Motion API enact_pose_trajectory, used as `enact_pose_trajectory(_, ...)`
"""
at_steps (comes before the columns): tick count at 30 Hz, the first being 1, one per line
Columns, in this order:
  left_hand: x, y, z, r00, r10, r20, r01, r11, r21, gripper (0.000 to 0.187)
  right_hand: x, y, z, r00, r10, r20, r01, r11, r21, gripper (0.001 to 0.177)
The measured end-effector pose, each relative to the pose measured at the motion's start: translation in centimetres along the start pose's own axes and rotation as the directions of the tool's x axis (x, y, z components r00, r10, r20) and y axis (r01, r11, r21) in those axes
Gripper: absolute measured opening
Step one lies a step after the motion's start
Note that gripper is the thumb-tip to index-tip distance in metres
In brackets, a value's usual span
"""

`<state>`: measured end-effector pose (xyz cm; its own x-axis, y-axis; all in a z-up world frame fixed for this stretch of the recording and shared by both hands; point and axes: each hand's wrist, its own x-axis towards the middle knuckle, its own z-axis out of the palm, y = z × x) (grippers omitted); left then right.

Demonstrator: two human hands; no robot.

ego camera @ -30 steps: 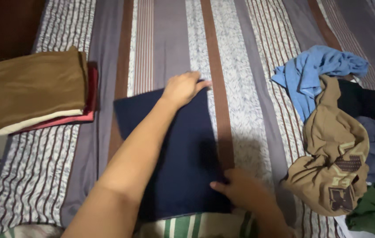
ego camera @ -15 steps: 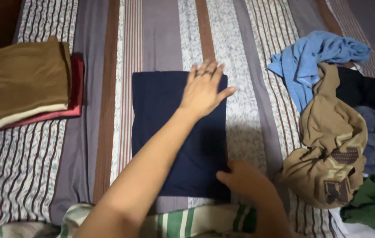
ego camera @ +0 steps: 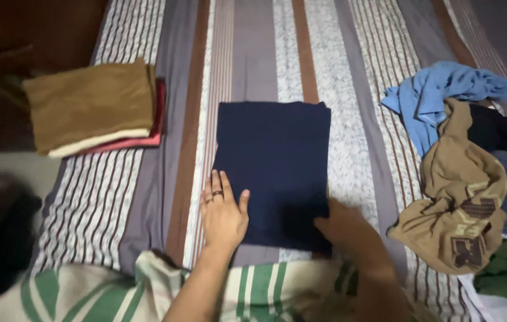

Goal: The person folds several shirts on a bed. They smooth and fold a brown shirt, then a navy blue shirt, and finally a tan graphic tee, stacking each folded item on the left side of the bed.

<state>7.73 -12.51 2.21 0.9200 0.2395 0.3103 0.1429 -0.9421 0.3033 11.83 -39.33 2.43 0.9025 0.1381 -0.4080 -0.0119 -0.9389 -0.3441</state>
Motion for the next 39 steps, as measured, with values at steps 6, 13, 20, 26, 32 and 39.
enact_pose_trajectory(6,-3.2,-0.1,-4.4,0.947,-0.176,0.268,0.195,0.98,-0.045,0.071,-1.8,-1.3,-2.1,0.996,0.082,0.043,-0.09,0.961,0.26,0.064)
enact_pose_trajectory(13,-6.4,0.6,-8.1,0.924,0.355,0.144,-0.303,0.907,-0.294,0.065,-0.1,-0.2,-1.6,0.987,0.128,0.093,-0.157,0.87,0.467,0.07)
enact_pose_trajectory(20,-5.7,-0.6,-5.1,0.785,0.464,0.411,-0.523,0.852,0.036,0.06,-2.9,0.8,-0.1,0.912,-0.201,-0.357,0.319,0.896,0.31,0.05)
enact_pose_trajectory(26,-5.1,-1.0,-3.6,0.743,0.556,0.372,-0.654,0.72,0.231,0.062,-8.3,-6.2,0.3,0.901,-0.395,-0.18,0.348,0.905,-0.243,0.094)
enact_pose_trajectory(32,-4.0,-2.5,-1.5,0.73,0.553,0.402,-0.671,0.691,0.269,0.061,-8.6,-8.8,2.6,0.753,-0.572,-0.325,0.33,0.755,-0.566,0.076)
enact_pose_trajectory(39,-2.6,-5.4,-0.4,0.681,0.609,0.407,-0.677,0.736,0.031,0.055,-6.2,-5.7,3.6,0.773,-0.588,-0.238,0.443,0.769,-0.462,0.073)
